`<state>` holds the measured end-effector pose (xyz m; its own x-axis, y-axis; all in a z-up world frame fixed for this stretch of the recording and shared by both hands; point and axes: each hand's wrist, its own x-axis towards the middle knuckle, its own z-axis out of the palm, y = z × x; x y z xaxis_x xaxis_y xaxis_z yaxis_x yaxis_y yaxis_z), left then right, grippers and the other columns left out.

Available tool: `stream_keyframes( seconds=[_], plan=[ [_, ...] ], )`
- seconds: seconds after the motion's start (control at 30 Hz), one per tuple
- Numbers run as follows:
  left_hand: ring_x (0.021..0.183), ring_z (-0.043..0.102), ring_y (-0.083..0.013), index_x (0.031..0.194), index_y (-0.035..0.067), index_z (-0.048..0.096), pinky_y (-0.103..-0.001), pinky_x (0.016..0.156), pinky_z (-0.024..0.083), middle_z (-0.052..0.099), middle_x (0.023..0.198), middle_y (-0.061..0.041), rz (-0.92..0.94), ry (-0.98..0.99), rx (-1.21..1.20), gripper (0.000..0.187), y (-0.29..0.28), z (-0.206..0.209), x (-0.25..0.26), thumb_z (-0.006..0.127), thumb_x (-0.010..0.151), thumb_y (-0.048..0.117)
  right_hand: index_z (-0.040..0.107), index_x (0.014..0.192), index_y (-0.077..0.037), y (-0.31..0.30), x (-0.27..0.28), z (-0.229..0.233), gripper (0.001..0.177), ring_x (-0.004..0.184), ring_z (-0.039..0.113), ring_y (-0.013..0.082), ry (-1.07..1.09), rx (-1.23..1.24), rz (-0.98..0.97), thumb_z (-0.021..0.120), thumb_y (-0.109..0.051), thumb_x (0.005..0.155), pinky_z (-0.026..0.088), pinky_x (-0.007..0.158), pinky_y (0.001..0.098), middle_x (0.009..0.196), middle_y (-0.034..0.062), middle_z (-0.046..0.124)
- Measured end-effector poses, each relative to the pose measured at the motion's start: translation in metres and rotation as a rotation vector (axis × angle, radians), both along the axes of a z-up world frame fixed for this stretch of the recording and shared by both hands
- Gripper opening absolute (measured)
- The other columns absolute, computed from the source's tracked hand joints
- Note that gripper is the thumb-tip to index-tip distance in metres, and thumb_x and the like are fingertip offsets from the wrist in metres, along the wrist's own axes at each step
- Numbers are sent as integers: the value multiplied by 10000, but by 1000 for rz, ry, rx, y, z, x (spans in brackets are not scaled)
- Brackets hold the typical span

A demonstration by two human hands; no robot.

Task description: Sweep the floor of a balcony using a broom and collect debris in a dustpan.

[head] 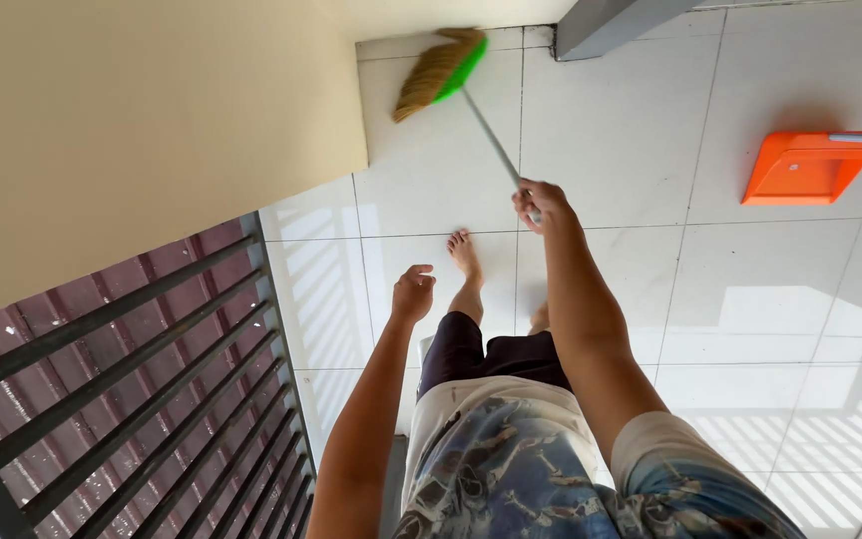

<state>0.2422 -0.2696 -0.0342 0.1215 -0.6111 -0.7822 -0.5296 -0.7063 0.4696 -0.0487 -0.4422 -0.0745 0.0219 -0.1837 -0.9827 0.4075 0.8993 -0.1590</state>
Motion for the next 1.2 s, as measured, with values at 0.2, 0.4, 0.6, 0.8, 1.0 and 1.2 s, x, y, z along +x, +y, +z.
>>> stream_keyframes(
  seconds=[0.2, 0.4, 0.6, 0.8, 1.0, 1.2],
  plan=[
    [1040, 722, -299, 1233, 101, 675, -401, 928, 556, 754, 1122, -147, -116, 60, -14, 341, -23, -11, -39, 582, 931, 230, 479, 830, -78, 145, -112, 31, 282, 446, 401, 41, 134, 151, -216, 536, -248, 1047, 330, 374, 194, 651, -3, 546],
    [1118, 679, -271, 1234, 97, 682, -397, 988, 505, 734, 1170, -124, -219, 130, -89, 336, -31, -31, -104, 552, 949, 218, 480, 1029, -26, 220, -166, 91, 191, 486, 386, 52, 374, 306, -84, 480, -212, 1074, 353, 398, 225, 671, 8, 477],
    [1077, 722, -268, 1286, 99, 627, -378, 976, 538, 738, 1187, -116, -321, 187, 56, 367, -32, 27, -141, 523, 956, 220, 405, 1478, -180, 251, -153, 137, 546, 509, 406, 116, 193, 113, 92, 546, -68, 963, 373, 416, 275, 675, 28, 496],
    [1129, 683, -292, 1261, 83, 666, -406, 1003, 520, 720, 1229, -145, -300, 125, 0, 354, -15, 24, -125, 549, 941, 181, 529, 1504, -74, 157, -71, 85, 518, 400, 412, 99, -82, -158, 334, 513, -94, 987, 372, 365, 277, 634, 56, 561],
    [1124, 695, -309, 1249, 71, 657, -420, 990, 536, 732, 1223, -163, -376, 19, -98, 329, -44, 33, -131, 535, 965, 182, 554, 1180, -96, 97, -67, 16, 214, 449, 406, 66, -214, 41, -170, 594, -120, 972, 314, 400, 219, 664, 35, 560],
    [1075, 711, -297, 1284, 91, 630, -393, 927, 571, 714, 1221, -164, -415, 131, -47, 344, -78, 71, -178, 510, 980, 198, 616, 1061, -41, 207, -180, 75, 147, 471, 398, 70, 147, 189, -207, 581, -171, 1000, 335, 394, 218, 701, 46, 570]
  ],
)
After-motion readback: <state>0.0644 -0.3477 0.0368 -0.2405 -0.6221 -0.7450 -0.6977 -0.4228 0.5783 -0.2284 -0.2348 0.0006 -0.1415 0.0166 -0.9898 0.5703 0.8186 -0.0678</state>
